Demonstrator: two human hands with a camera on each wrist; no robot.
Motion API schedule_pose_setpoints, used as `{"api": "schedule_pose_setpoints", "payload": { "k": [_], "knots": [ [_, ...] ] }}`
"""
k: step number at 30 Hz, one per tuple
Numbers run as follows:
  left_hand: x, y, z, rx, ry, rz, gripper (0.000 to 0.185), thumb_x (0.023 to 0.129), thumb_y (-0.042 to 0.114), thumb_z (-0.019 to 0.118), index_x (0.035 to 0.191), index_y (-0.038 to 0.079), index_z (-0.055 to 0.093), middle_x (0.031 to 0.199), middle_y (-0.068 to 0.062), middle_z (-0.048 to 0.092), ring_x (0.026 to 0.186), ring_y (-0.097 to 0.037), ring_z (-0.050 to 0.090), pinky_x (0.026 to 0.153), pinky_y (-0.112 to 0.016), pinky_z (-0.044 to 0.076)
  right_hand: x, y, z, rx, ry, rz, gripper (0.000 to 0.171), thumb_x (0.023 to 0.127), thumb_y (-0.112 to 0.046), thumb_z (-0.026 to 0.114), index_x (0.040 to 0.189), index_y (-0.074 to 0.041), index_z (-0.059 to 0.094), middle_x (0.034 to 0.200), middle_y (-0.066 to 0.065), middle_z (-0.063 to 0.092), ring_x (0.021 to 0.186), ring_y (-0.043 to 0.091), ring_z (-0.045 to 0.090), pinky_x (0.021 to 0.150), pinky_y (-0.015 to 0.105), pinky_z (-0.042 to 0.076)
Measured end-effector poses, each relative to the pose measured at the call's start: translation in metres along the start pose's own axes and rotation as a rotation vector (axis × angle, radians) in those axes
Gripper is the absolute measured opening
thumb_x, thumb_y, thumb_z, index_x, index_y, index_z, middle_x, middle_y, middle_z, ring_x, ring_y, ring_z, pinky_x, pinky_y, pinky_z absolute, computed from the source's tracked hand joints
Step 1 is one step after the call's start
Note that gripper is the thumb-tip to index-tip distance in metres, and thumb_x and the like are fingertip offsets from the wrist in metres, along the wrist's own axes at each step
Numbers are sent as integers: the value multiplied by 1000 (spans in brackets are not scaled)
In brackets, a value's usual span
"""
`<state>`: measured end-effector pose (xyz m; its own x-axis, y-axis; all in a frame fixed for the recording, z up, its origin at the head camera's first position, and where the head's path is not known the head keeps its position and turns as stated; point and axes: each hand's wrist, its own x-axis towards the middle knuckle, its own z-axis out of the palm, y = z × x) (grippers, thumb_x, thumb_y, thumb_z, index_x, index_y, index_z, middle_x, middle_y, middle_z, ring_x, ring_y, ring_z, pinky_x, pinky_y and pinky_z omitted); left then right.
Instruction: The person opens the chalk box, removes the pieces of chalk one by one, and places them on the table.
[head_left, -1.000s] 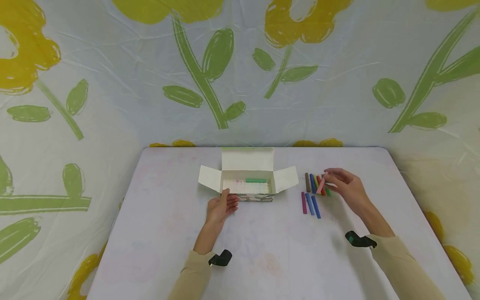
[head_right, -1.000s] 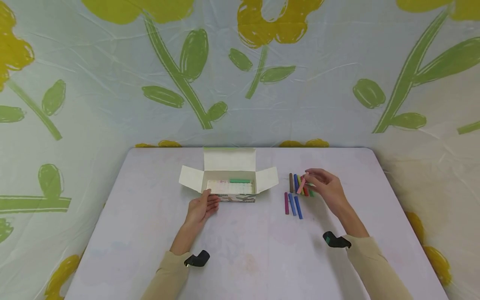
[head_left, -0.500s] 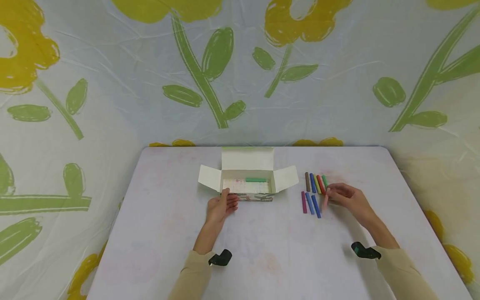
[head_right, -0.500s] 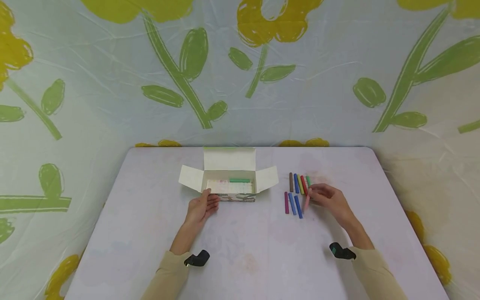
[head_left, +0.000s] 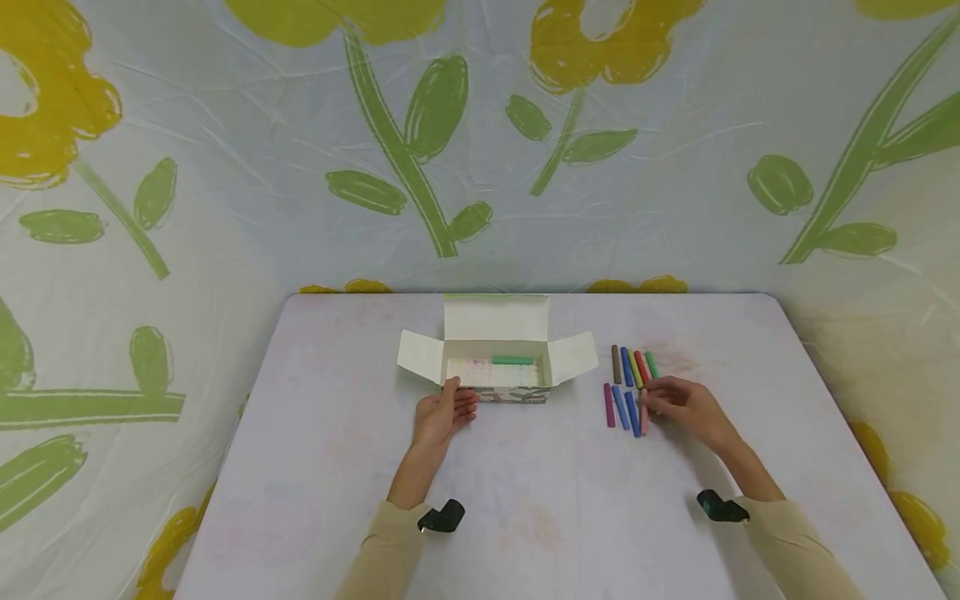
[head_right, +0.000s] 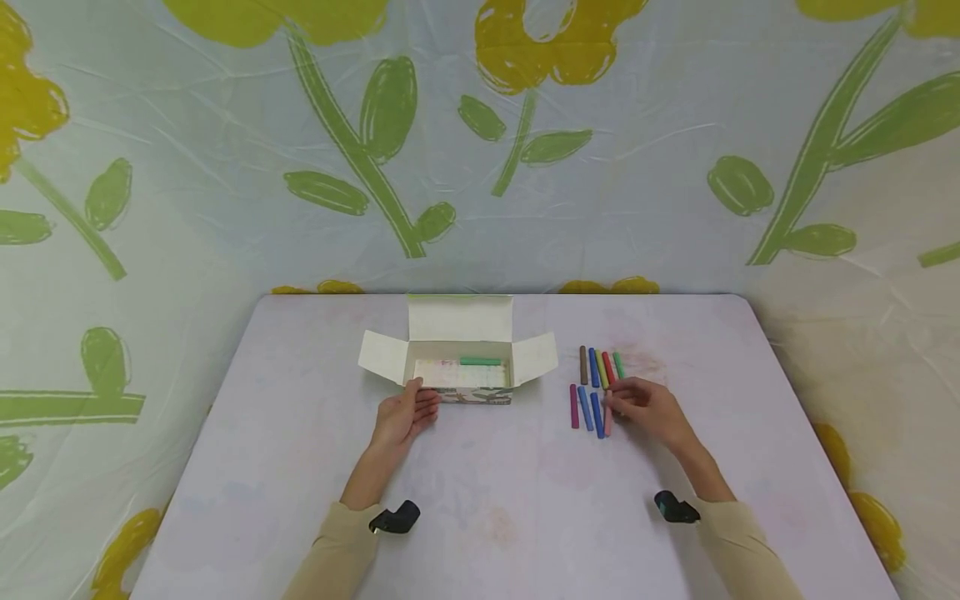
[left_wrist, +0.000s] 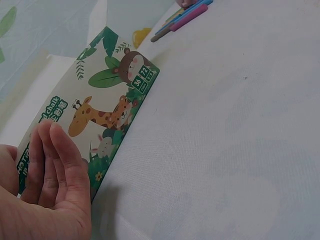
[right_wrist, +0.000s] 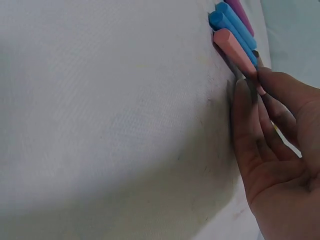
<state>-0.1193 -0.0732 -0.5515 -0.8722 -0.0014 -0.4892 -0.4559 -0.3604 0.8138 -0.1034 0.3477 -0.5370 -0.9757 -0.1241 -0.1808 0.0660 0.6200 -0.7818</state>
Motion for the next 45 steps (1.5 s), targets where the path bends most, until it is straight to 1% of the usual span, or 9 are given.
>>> {"api": "schedule_pose_setpoints", "payload": {
  "k": [7,13,18,21,27,32,34,39,45],
  "knots": [
    [0,0,1,-9,15,-5,41,105,31,59,101,-8,69,86,-9,74,74,-12,68,71,-24,60,3,-6,3,-108,29,-5,36,100,-27,70,121,2,67,108,16,70,93,25,64,70,19,54],
    [0,1,0,5,4,-5,44,105,33,59,105,-10,68,88,-9,74,76,-12,68,72,-24,60,6,-17,-2,-81,60,-84,26,104,-14,64,118,7,65,106,21,70,90,33,68,73,18,57],
    [-1,2,1,2,12,-4,42,106,32,58,103,-9,68,87,-8,74,75,-11,68,71,-23,60,13,-32,-9,-41,82,-132,28,104,-16,62,120,7,64,109,23,70,89,25,70,76,13,54],
    [0,2,2,-2,19,-7,41,106,30,58,100,-9,69,85,-8,74,74,-11,68,70,-23,60,17,-43,-14,-61,103,-145,28,104,-19,63,121,4,66,112,21,70,92,21,67,78,8,49],
    [0,1,2,-6,14,-1,41,106,30,58,101,-9,68,86,-9,73,74,-12,68,71,-23,60,27,-65,-21,-48,101,-183,28,105,-19,62,123,2,65,113,21,70,93,23,69,80,7,48],
    [2,0,0,-10,-4,6,43,105,31,59,105,-11,67,88,-9,73,76,-12,69,73,-23,60,34,-81,-24,-20,99,-224,27,106,-17,61,123,3,64,113,24,70,87,3,69,81,8,51],
    [2,0,-1,-7,-8,6,43,106,31,59,106,-11,67,88,-9,73,76,-12,69,73,-23,60,37,-88,-24,-19,102,-240,27,106,-17,60,123,3,64,113,24,70,87,0,68,81,10,52],
    [2,-1,-1,-8,-7,3,42,106,30,59,104,-10,67,87,-9,73,75,-12,68,72,-23,59,42,-104,-25,-10,102,-272,25,105,-15,61,122,3,65,110,20,71,89,11,71,81,13,55],
    [1,-1,-1,-15,-10,10,42,106,31,58,102,-11,67,86,-9,72,75,-12,68,71,-23,60,50,-122,-22,-13,88,-298,24,105,-16,61,121,2,65,110,19,70,91,17,72,82,12,54]
  ]
}}
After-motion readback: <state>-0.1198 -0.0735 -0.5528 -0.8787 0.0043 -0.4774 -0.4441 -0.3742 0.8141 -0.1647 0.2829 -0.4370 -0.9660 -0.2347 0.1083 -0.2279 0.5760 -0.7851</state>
